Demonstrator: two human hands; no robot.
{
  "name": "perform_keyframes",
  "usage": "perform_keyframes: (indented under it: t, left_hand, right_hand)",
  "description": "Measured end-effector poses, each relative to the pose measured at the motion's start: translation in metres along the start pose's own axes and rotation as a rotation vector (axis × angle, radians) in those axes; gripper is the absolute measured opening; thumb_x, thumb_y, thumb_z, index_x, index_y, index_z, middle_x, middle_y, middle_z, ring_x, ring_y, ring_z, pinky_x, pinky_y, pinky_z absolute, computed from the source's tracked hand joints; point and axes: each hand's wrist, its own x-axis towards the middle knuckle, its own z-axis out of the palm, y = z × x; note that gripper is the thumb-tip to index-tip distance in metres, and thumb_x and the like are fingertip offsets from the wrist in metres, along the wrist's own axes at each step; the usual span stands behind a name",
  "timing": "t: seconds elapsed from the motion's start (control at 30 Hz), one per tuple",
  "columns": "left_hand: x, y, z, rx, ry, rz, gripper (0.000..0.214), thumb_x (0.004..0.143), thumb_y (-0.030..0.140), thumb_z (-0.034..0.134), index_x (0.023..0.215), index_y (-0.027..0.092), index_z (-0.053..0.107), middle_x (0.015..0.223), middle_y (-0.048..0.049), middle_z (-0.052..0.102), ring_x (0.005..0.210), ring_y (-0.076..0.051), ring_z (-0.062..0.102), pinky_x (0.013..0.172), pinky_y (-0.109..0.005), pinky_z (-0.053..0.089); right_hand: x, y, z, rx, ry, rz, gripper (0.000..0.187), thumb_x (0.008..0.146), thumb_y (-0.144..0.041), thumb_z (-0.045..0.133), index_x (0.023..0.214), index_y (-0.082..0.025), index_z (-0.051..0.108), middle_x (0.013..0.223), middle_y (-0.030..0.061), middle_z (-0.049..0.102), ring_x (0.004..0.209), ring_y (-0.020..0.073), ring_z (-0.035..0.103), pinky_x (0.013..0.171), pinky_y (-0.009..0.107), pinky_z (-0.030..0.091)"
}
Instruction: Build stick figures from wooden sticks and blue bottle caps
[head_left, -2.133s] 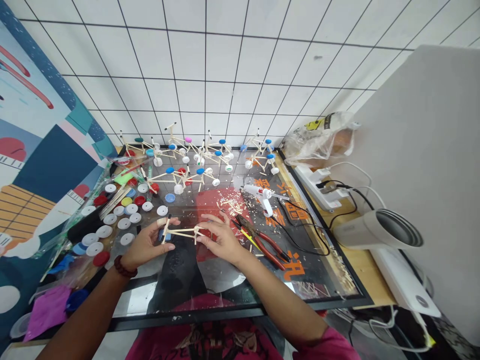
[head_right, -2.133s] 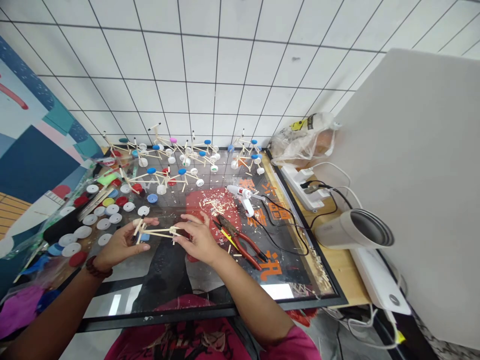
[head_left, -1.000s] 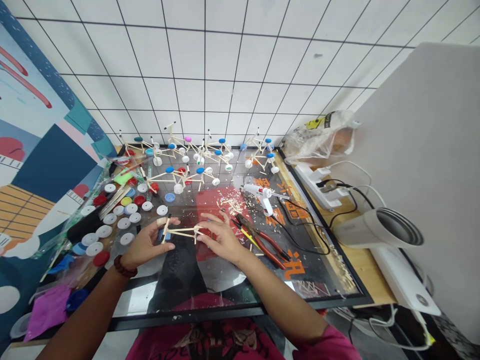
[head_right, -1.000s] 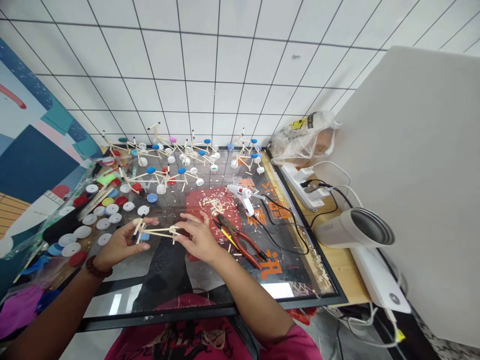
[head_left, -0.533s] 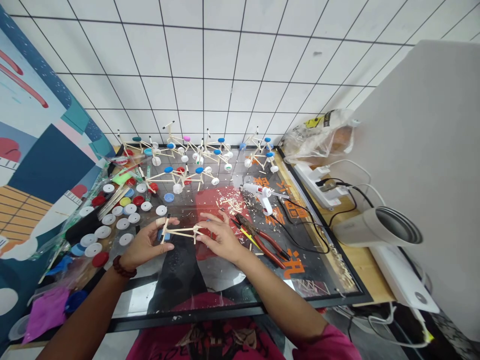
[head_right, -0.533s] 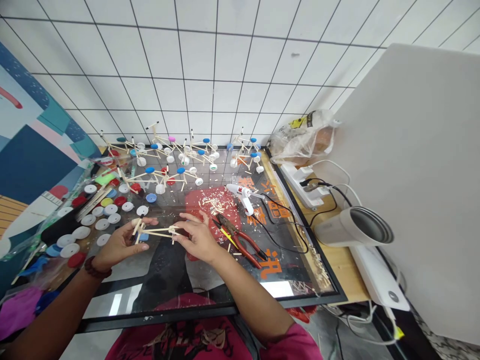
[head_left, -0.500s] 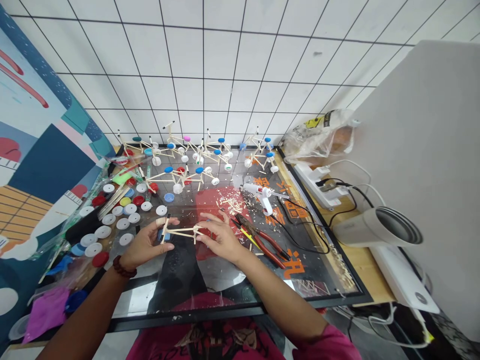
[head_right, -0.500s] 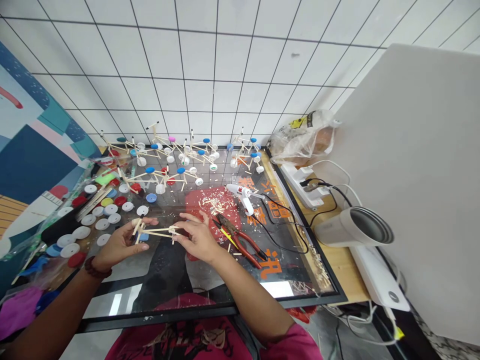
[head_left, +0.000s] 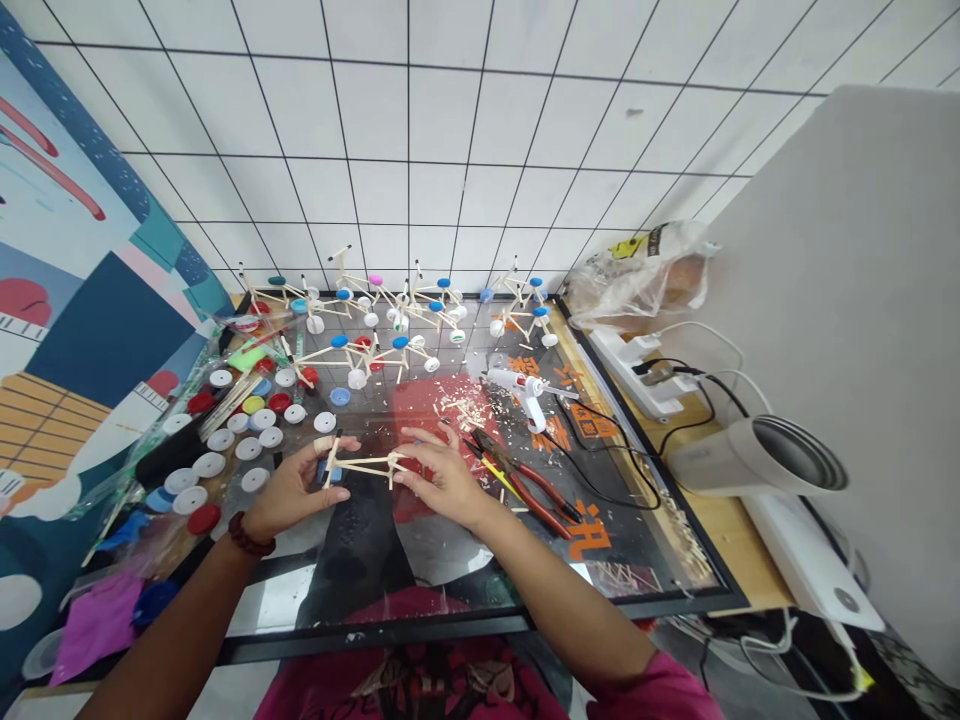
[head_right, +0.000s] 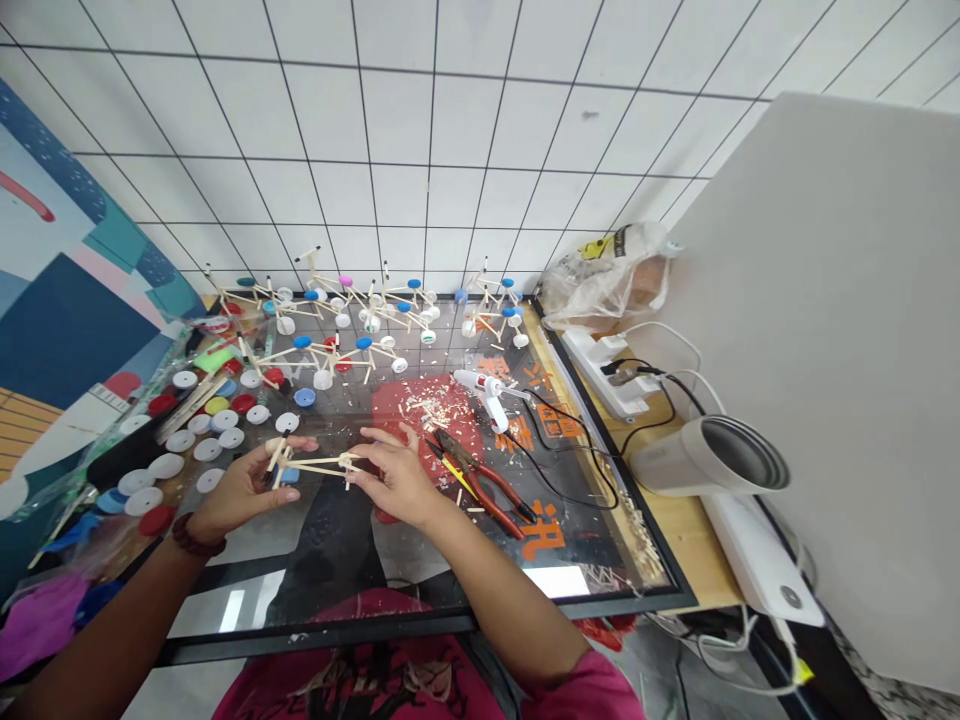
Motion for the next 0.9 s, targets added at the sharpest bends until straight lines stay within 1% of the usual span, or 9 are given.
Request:
perform_keyframes:
  t: [0.13, 0.23, 0.43, 0.53, 0.67, 0.9]
  left_hand:
    - [0.0, -0.001, -0.001, -0.013, -0.009, 0.003, 0.058, 0.073, 0.035, 0.083, 0.126, 0.022, 0.063, 0.137, -0.0136, 0.065, 0.128, -0.031, 0.06, 0.107, -0.041, 0.05]
    - [0.0, -0.003, 0.0, -0.02, -0.016, 0.0, 0.059, 0.073, 0.034, 0.084, 0.127, 0.022, 0.062, 0.139, -0.0139, 0.064, 0.128, -0.032, 0.059, 0.108, -0.043, 0.049]
    - [0.0, -0.005, -0.001, -0.036, 0.002, 0.02, 0.076, 0.072, 0.031, 0.085, 0.14, 0.024, 0.052, 0.141, -0.0151, 0.062, 0.139, -0.032, 0.05, 0.118, -0.049, 0.036]
    - [0.0, -0.004, 0.0, -0.036, 0.0, 0.025, 0.081, 0.071, 0.032, 0.085, 0.144, 0.024, 0.049, 0.143, -0.0155, 0.06, 0.139, -0.033, 0.049, 0.118, -0.049, 0.036]
    - [-0.001, -0.005, 0.001, -0.017, 0.026, 0.045, 0.088, 0.07, 0.033, 0.087, 0.147, 0.023, 0.046, 0.149, -0.017, 0.055, 0.141, -0.034, 0.047, 0.119, -0.05, 0.035]
    - [-0.003, -0.01, -0.001, -0.003, 0.044, 0.131, 0.086, 0.073, 0.029, 0.084, 0.149, 0.024, 0.044, 0.149, -0.0173, 0.054, 0.141, -0.033, 0.047, 0.12, -0.051, 0.033]
  right_hand:
    - [0.0, 0.0, 0.0, -0.005, -0.002, 0.004, 0.019, 0.095, -0.038, 0.064, 0.112, -0.032, 0.069, 0.114, 0.0031, 0.076, 0.134, 0.0235, 0.055, 0.12, 0.054, 0.004]
    - [0.0, 0.0, 0.0, 0.002, 0.0, -0.005, 0.019, 0.095, -0.037, 0.064, 0.112, -0.031, 0.069, 0.114, 0.0027, 0.076, 0.135, 0.023, 0.054, 0.121, 0.053, 0.003]
    - [0.0, -0.001, 0.0, 0.008, 0.001, -0.004, 0.018, 0.094, -0.035, 0.066, 0.111, -0.031, 0.068, 0.114, 0.0023, 0.076, 0.135, 0.0228, 0.054, 0.121, 0.052, 0.002]
    - [0.0, 0.0, 0.0, 0.014, 0.003, -0.006, 0.019, 0.093, -0.035, 0.067, 0.111, -0.031, 0.068, 0.113, 0.0024, 0.076, 0.134, 0.023, 0.054, 0.121, 0.052, 0.001]
    - [0.0, 0.0, 0.0, 0.019, 0.01, -0.016, 0.018, 0.093, -0.034, 0.068, 0.11, -0.03, 0.068, 0.112, 0.0016, 0.077, 0.134, 0.0224, 0.054, 0.121, 0.052, -0.001]
    - [0.0, 0.0, 0.0, 0.019, 0.007, -0.013, 0.017, 0.093, -0.033, 0.067, 0.11, -0.03, 0.068, 0.113, 0.0019, 0.077, 0.135, 0.0231, 0.054, 0.121, 0.052, -0.002]
